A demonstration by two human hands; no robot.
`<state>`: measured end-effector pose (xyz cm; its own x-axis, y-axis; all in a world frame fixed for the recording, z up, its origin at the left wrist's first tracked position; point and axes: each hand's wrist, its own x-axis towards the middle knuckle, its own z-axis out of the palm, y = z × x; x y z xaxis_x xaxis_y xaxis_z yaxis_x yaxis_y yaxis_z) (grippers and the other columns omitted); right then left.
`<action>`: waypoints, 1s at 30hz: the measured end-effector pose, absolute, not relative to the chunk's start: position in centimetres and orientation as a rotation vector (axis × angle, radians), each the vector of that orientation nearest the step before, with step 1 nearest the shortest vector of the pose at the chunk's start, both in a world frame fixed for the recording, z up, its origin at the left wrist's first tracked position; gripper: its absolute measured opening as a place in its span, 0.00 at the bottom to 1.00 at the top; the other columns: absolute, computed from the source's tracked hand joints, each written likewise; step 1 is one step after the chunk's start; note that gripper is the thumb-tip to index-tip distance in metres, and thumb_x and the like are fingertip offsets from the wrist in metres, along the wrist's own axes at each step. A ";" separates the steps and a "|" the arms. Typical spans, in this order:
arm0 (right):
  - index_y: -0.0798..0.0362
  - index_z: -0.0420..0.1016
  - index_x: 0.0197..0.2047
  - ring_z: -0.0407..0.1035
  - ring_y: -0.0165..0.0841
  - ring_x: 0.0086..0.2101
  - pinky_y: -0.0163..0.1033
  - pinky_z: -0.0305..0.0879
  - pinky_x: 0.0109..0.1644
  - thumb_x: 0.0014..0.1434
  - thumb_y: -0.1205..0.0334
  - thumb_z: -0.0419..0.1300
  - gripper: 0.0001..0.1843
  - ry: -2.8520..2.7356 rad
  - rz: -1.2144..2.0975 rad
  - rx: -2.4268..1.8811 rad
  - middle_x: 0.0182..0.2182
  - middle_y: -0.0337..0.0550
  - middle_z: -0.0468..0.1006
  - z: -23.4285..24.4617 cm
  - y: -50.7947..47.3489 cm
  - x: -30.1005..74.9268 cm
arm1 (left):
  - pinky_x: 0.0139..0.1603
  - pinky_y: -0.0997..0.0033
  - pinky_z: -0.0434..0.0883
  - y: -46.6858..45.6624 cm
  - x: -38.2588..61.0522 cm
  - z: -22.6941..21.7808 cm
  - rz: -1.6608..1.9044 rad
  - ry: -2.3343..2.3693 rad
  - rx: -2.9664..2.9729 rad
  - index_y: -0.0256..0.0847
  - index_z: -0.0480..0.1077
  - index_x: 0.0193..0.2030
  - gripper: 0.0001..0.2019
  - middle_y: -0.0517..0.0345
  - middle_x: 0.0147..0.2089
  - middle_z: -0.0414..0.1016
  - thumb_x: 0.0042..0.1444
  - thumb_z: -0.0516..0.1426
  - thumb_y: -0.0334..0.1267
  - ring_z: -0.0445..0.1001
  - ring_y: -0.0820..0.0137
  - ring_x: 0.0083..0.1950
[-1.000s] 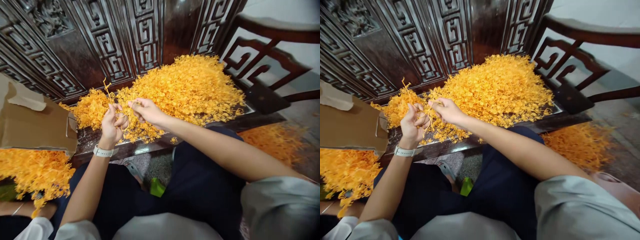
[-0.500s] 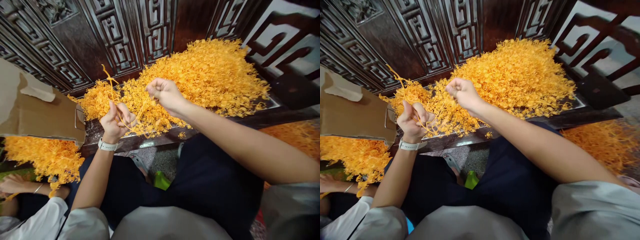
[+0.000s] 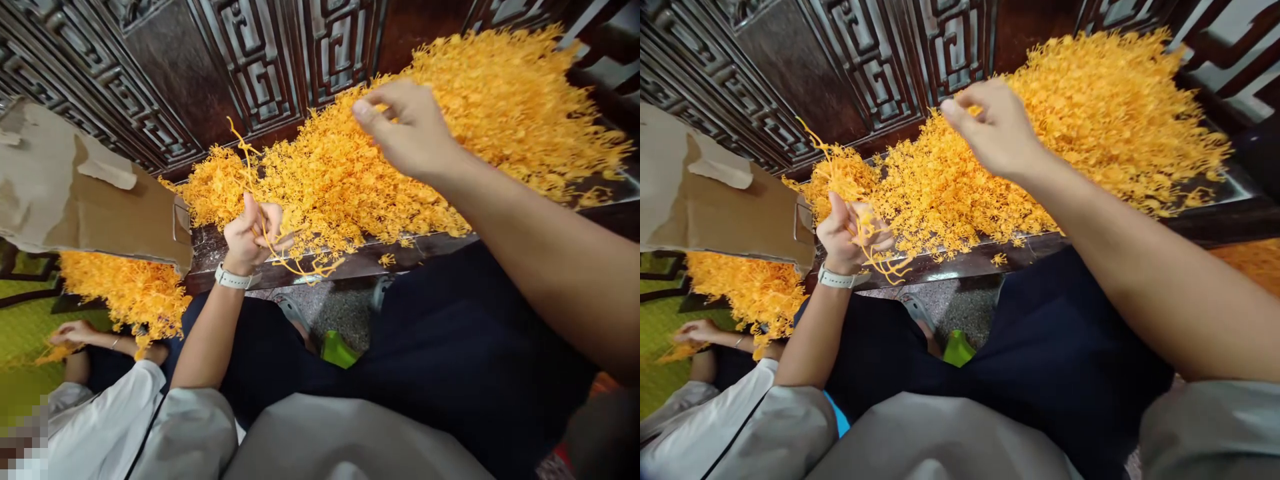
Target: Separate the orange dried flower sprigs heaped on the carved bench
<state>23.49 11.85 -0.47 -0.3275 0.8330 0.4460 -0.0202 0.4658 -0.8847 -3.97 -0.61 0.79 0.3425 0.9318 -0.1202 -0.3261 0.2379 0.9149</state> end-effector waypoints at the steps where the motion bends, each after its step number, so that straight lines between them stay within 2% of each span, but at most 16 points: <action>1: 0.48 0.81 0.42 0.70 0.34 0.35 0.42 0.65 0.37 0.68 0.37 0.68 0.21 -1.744 1.062 -0.672 0.34 0.43 0.80 0.4 9.9 22.1 | 0.16 0.75 0.54 -0.5 -3.8 0.8 1.022 0.820 0.921 0.41 0.61 0.16 0.42 0.68 0.11 0.34 0.66 0.48 0.76 0.39 0.80 0.14; 4: 0.50 0.84 0.48 0.74 0.33 0.32 0.40 0.68 0.37 0.60 0.38 0.75 0.25 -1.849 1.327 -0.500 0.33 0.40 0.82 2.0 5.4 18.7 | 0.16 0.75 0.53 0.0 -3.6 0.2 1.095 0.917 0.877 0.41 0.65 0.22 0.37 0.68 0.13 0.41 0.68 0.51 0.72 0.41 0.80 0.14; 6: 0.50 0.85 0.41 0.72 0.31 0.29 0.39 0.66 0.34 0.57 0.42 0.78 0.21 -1.844 1.381 -0.456 0.28 0.37 0.79 2.5 3.9 17.6 | 0.15 0.75 0.52 0.2 -3.5 -0.6 1.117 0.979 0.907 0.42 0.69 0.26 0.32 0.67 0.14 0.50 0.68 0.55 0.68 0.42 0.80 0.13; 8: 0.50 0.82 0.33 0.70 0.30 0.27 0.39 0.66 0.34 0.60 0.45 0.77 0.18 -1.807 1.290 -0.438 0.26 0.38 0.77 2.9 3.8 17.6 | 0.16 0.75 0.52 0.4 -3.5 -1.3 1.043 1.015 0.964 0.41 0.71 0.29 0.28 0.67 0.16 0.55 0.69 0.59 0.64 0.44 0.81 0.14; 11: 0.49 0.76 0.31 0.69 0.30 0.26 0.40 0.64 0.33 0.66 0.48 0.73 0.19 -1.714 1.099 -0.454 0.25 0.38 0.75 3.4 5.1 18.8 | 0.16 0.77 0.51 0.4 -3.3 -1.8 0.881 0.998 0.968 0.39 0.73 0.30 0.26 0.69 0.15 0.50 0.70 0.60 0.60 0.47 0.81 0.13; 14: 0.48 0.73 0.32 0.68 0.30 0.25 0.41 0.62 0.33 0.68 0.50 0.71 0.18 -1.757 1.058 -0.567 0.24 0.37 0.74 3.4 6.4 20.3 | 0.16 0.78 0.53 0.4 -2.9 -1.6 0.904 1.003 0.859 0.39 0.73 0.31 0.28 0.72 0.14 0.46 0.73 0.56 0.62 0.45 0.81 0.12; 18: 0.50 0.76 0.36 0.69 0.31 0.28 0.39 0.61 0.33 0.72 0.47 0.67 0.17 -2.022 1.109 -0.678 0.27 0.40 0.78 2.3 6.6 21.0 | 0.16 0.80 0.56 0.7 -2.8 -1.5 1.044 1.040 0.746 0.41 0.73 0.35 0.29 0.74 0.15 0.44 0.74 0.50 0.65 0.46 0.80 0.12; 22: 0.53 0.78 0.42 0.64 0.29 0.27 0.37 0.56 0.31 0.71 0.47 0.67 0.17 -2.107 1.108 -0.593 0.25 0.36 0.74 1.6 5.6 20.2 | 0.16 0.81 0.55 0.9 -2.5 -2.0 1.078 1.055 0.739 0.42 0.73 0.37 0.26 0.74 0.15 0.45 0.74 0.53 0.62 0.46 0.81 0.12; 25: 0.52 0.77 0.40 0.69 0.31 0.30 0.37 0.62 0.34 0.70 0.46 0.69 0.17 -1.966 1.092 -0.534 0.27 0.38 0.75 1.7 5.3 19.0 | 0.16 0.81 0.53 0.9 -1.8 -1.4 1.037 1.026 0.775 0.41 0.71 0.35 0.23 0.73 0.15 0.44 0.78 0.52 0.53 0.43 0.81 0.13; 27: 0.50 0.78 0.44 0.74 0.34 0.34 0.39 0.66 0.37 0.68 0.45 0.70 0.17 -1.864 1.111 -0.556 0.30 0.40 0.78 2.0 6.2 19.1 | 0.15 0.81 0.52 0.8 -1.3 -0.2 1.039 0.980 0.809 0.42 0.69 0.32 0.24 0.72 0.15 0.41 0.80 0.48 0.49 0.41 0.80 0.13; 30: 0.46 0.78 0.52 0.78 0.40 0.41 0.42 0.71 0.40 0.65 0.44 0.72 0.19 -1.776 1.152 -0.646 0.36 0.43 0.82 3.1 9.3 22.8 | 0.15 0.82 0.51 0.7 -0.8 1.5 1.102 0.895 0.868 0.42 0.68 0.32 0.25 0.72 0.15 0.39 0.80 0.46 0.50 0.40 0.79 0.14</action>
